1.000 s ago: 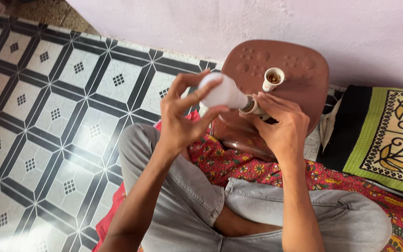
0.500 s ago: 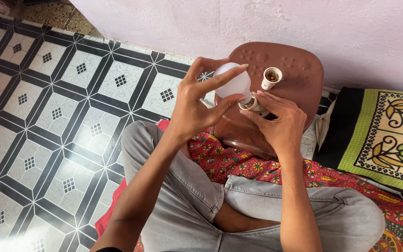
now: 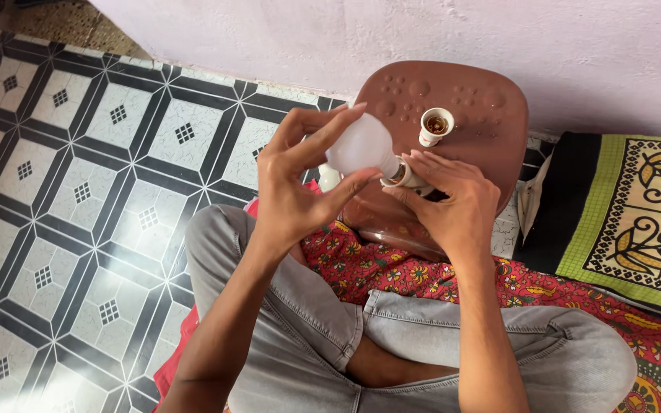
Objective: The person sits on the floor and repeatedly screws white LED light bulbs into small white sockets placed on a brown plastic stool. They handle the bulbs and sockets one at a time, tightening and loosening them multiple times.
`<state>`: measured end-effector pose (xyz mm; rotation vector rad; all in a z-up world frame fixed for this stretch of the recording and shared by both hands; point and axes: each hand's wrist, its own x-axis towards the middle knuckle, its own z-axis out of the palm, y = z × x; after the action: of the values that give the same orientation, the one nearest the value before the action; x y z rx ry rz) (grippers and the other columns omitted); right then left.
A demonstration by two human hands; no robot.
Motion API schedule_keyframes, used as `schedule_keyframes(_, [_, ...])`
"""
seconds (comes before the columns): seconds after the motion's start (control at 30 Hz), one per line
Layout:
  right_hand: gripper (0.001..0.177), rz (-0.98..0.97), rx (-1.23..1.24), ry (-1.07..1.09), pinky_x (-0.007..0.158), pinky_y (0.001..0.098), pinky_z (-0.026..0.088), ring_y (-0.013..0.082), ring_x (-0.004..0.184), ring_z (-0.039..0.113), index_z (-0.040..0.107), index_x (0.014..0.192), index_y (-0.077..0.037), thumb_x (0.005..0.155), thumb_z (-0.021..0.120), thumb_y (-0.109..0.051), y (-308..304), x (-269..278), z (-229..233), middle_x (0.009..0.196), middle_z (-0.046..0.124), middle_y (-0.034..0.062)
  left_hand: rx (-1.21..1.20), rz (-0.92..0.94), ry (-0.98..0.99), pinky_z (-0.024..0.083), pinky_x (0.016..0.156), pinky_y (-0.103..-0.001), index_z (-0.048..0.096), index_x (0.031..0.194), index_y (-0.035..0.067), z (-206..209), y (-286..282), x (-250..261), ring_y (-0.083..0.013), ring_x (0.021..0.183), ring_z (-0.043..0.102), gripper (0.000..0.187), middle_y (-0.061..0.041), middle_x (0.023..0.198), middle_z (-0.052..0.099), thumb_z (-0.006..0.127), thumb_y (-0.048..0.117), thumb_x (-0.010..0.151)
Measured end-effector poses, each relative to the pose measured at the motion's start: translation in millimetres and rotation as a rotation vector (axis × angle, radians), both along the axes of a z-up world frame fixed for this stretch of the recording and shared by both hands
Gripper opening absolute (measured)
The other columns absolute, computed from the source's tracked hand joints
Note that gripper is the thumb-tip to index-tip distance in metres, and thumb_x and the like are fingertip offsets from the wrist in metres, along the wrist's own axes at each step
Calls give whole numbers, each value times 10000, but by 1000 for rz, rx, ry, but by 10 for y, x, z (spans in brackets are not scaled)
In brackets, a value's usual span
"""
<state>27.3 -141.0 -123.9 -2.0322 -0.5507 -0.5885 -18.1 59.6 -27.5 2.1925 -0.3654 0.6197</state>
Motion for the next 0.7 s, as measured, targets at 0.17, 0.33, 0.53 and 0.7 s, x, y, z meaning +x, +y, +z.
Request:
schedule_keyframes(0.17, [469, -3, -8, 42, 1006, 367, 543, 212, 1147, 731, 801, 1120, -65, 720, 945, -264, -4, 36, -39, 1159, 770, 91, 44, 16, -102, 601, 1086, -391, 667, 1395, 130, -27, -64, -45, -281, 1311, 689, 675, -103, 1253, 681, 967, 205, 794])
schedule_keyframes(0.33, [460, -13, -19, 52, 1012, 370, 544, 214, 1170, 727, 804, 1139, -83, 728, 929, -248, -5, 13, -34, 1175, 770, 83, 4, -26, -77, 615, 1079, -384, 670, 1394, 120, -45, -9, -47, -263, 1304, 683, 656, -109, 1295, 675, 961, 181, 809])
schedule_keyframes(0.53, [466, -32, -1, 49, 988, 362, 567, 230, 1111, 739, 798, 1142, -92, 733, 939, -266, 12, -6, -41, 1170, 770, 77, -162, -81, -10, 610, 1031, -342, 641, 1420, 94, -20, 27, -67, -205, 1290, 701, 660, -94, 1336, 632, 943, 173, 838])
schedule_keyframes(0.7, [470, -21, -6, 46, 996, 363, 562, 223, 1132, 737, 801, 1152, -93, 730, 931, -256, 10, 2, -32, 1176, 771, 69, -105, -54, -22, 616, 1002, -335, 630, 1413, 86, -13, 22, -75, -196, 1225, 717, 698, -96, 1305, 643, 954, 169, 801])
